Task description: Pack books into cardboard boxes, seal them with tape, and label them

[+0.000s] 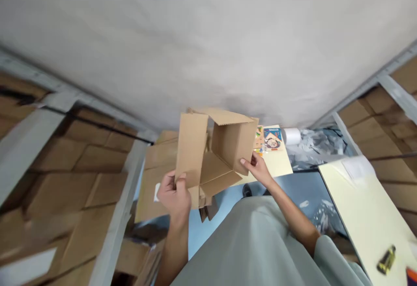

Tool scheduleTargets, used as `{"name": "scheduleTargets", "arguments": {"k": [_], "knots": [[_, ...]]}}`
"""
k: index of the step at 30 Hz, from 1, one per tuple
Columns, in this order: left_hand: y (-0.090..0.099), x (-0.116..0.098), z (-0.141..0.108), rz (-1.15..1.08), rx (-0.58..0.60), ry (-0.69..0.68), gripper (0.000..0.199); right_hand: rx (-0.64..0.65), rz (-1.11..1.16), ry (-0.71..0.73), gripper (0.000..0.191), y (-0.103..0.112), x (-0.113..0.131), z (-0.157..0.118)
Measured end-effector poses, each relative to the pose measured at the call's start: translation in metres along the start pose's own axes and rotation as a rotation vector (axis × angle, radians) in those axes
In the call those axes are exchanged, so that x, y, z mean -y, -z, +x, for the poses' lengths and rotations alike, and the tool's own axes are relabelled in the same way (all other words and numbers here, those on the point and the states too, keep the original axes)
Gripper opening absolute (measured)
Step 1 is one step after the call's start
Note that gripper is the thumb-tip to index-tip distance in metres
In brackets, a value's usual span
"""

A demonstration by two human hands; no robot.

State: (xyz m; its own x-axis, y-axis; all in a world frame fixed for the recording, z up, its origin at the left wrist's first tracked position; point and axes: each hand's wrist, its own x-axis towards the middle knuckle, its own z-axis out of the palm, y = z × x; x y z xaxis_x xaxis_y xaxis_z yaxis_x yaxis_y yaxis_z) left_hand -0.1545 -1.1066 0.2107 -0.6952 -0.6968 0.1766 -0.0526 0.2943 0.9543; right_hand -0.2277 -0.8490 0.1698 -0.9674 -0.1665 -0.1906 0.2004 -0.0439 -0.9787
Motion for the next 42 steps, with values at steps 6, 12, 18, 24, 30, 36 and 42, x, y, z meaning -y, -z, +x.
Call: {"name": "scheduleTargets", "arguments": {"k": [6,12,18,24,30,36,42], "knots": [[-0.139,-0.03,-0.048,-0.164,0.634,0.028,0.019,-0.638,-0.177,-0.015,0.059,0.118,0.008,-0.093],[-0.257,-0.064,-0.144,-0.247,1.18,0.024,0.027,-1.186,-0.144,-0.091,0.067,0.19,-0.003,-0.205],[-0.321,-0.087,-0.264,-0.18,1.53,0.002,0.031,-1.516,-0.101,-0.152,0.071,0.258,-0.026,-0.289],[-0.391,-0.089,-0.384,-0.089,1.654,-0.066,0.036,-1.578,-0.007,-0.173,0.07,0.366,-0.056,-0.338],[-0.469,-0.105,-0.493,-0.051,1.644,-0.093,0.035,-1.504,-0.02,-0.249,0.062,0.467,-0.075,-0.382],[-0.531,-0.12,-0.558,0.038,1.76,-0.149,0.031,-1.473,0.081,-0.343,0.055,0.512,-0.101,-0.396],[-0.583,-0.115,-0.585,0.133,1.872,-0.171,0.026,-1.543,0.048,-0.496,0.049,0.522,-0.119,-0.379]]}}
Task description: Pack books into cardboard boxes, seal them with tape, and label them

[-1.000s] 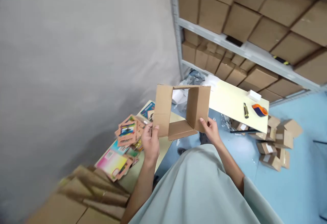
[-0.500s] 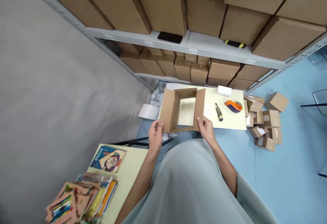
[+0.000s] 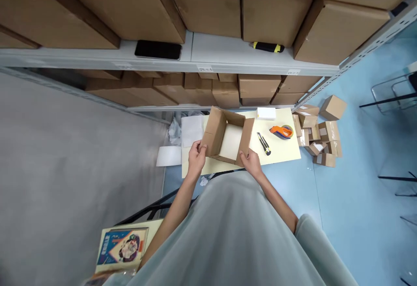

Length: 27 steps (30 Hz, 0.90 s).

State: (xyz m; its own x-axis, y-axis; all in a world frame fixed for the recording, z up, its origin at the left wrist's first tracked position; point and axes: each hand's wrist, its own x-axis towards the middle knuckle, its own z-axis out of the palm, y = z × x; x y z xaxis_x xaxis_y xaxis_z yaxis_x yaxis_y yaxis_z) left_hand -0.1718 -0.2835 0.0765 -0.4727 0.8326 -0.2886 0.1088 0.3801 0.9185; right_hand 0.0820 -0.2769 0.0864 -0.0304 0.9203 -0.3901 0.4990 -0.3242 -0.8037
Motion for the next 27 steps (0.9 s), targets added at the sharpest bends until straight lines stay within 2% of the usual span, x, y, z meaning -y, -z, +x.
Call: {"name": "scheduleTargets", "arguments": {"k": [5,14,19,21,24,27], "knots": [[0.008,0.004,0.019,-0.024,0.09,0.028,0.025,-0.039,-0.067,-0.046,0.049,-0.004,0.009,-0.002],[0.037,0.019,0.021,0.025,0.324,0.089,0.042,-0.162,-0.023,-0.072,0.056,-0.012,0.018,-0.015],[0.046,0.026,0.017,0.014,0.398,0.122,0.054,-0.231,-0.079,-0.059,0.078,-0.001,0.028,-0.013],[0.047,0.027,0.013,0.009,0.387,0.107,0.058,-0.299,-0.189,0.029,0.084,0.008,0.036,-0.002],[0.048,0.026,0.003,0.008,0.359,0.093,0.063,-0.36,-0.415,0.245,0.079,0.023,0.056,0.032],[0.044,0.023,-0.008,0.018,0.326,0.095,0.065,-0.275,-0.594,0.402,0.069,0.033,0.088,0.078]]}}
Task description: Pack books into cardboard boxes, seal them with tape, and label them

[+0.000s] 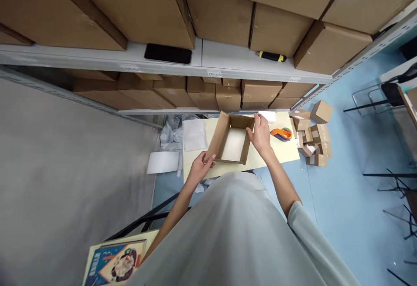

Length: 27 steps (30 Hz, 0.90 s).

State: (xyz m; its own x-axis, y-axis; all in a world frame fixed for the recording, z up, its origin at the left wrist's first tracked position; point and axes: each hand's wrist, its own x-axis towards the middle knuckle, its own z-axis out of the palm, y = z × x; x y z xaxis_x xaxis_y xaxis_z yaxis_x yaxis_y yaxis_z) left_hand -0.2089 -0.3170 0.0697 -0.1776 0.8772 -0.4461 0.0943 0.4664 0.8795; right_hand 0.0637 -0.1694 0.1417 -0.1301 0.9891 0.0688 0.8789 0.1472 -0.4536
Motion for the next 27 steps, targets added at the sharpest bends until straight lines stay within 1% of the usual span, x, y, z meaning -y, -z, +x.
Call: {"name": "scheduleTargets", "arguments": {"k": [2,4,5,7,9,13,16,19,21,23,25,27], "knots": [[-0.007,-0.001,-0.006,-0.016,-0.031,0.01,0.065,0.116,-0.064,0.066,0.062,0.003,0.009,0.035],[-0.015,-0.003,-0.011,-0.063,-0.074,0.032,0.067,0.256,-0.142,0.069,0.051,0.006,0.018,0.06],[-0.019,-0.004,-0.013,-0.091,-0.101,0.046,0.067,0.321,-0.182,0.05,0.043,0.007,0.022,0.068],[-0.027,-0.006,-0.017,-0.144,-0.164,0.068,0.068,0.401,-0.247,0.004,0.029,0.011,0.025,0.076],[-0.033,-0.01,-0.018,-0.179,-0.222,0.078,0.067,0.418,-0.269,-0.007,0.028,0.015,0.021,0.073],[-0.038,-0.022,-0.014,-0.139,-0.326,0.044,0.06,0.401,-0.18,0.03,0.03,0.027,-0.001,0.048],[-0.036,-0.036,-0.002,0.01,-0.391,-0.015,0.051,0.351,-0.082,0.022,0.033,0.036,-0.022,0.019],[-0.032,-0.053,0.015,0.171,-0.435,-0.093,0.048,0.299,0.016,-0.022,0.035,0.041,-0.038,-0.014],[-0.031,-0.062,0.029,0.25,-0.448,-0.139,0.047,0.283,0.063,-0.074,0.035,0.041,-0.045,-0.033],[-0.032,-0.069,0.044,0.314,-0.435,-0.153,0.043,0.289,0.092,-0.121,0.033,0.039,-0.05,-0.048],[-0.033,-0.071,0.055,0.348,-0.413,-0.141,0.035,0.309,0.109,-0.164,0.031,0.035,-0.052,-0.058],[-0.034,-0.068,0.057,0.34,-0.394,-0.143,0.027,0.329,0.119,-0.197,0.03,0.032,-0.054,-0.064]]}}
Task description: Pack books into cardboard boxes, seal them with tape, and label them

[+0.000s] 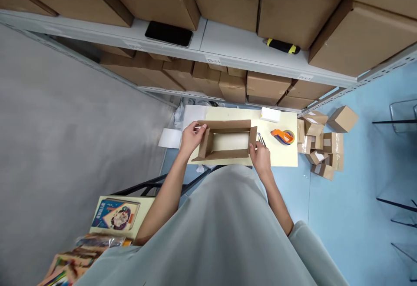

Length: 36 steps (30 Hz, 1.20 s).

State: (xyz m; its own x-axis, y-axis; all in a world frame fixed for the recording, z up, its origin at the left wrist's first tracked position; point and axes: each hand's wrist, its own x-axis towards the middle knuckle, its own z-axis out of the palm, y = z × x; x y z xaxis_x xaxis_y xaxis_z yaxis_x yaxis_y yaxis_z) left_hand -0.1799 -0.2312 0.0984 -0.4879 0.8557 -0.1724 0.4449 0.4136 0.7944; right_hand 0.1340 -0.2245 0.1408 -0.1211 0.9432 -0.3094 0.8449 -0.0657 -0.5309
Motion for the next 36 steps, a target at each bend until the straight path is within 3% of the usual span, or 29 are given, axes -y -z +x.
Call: {"name": "scheduleTargets", "arguments": {"k": [5,9,14,18,24,27,31,36], "knots": [[0.017,0.017,-0.037,-0.055,0.023,-0.081,0.058,-0.002,0.037,-0.009,0.031,0.0,-0.002,-0.006],[0.035,0.028,-0.082,-0.053,0.107,-0.073,0.058,-0.05,0.13,0.062,0.041,0.005,0.003,-0.013],[0.034,0.031,-0.112,-0.054,0.232,-0.144,0.051,0.035,0.28,0.192,0.044,0.0,0.008,-0.016],[0.029,0.038,-0.114,0.007,0.303,-0.229,0.049,0.194,0.205,0.297,0.036,-0.005,0.0,-0.013],[0.033,0.053,-0.11,0.086,0.438,-0.309,0.071,0.326,0.093,0.382,0.071,0.005,-0.018,-0.011],[0.033,0.052,-0.109,0.093,0.44,-0.324,0.068,0.308,0.067,0.392,0.063,0.008,-0.02,-0.011],[0.033,0.046,-0.104,0.064,0.366,-0.297,0.049,0.245,0.078,0.339,0.034,0.007,-0.015,-0.01],[0.025,0.047,-0.089,0.052,0.269,-0.228,0.042,0.129,0.017,0.251,0.033,-0.004,-0.011,0.004]]}}
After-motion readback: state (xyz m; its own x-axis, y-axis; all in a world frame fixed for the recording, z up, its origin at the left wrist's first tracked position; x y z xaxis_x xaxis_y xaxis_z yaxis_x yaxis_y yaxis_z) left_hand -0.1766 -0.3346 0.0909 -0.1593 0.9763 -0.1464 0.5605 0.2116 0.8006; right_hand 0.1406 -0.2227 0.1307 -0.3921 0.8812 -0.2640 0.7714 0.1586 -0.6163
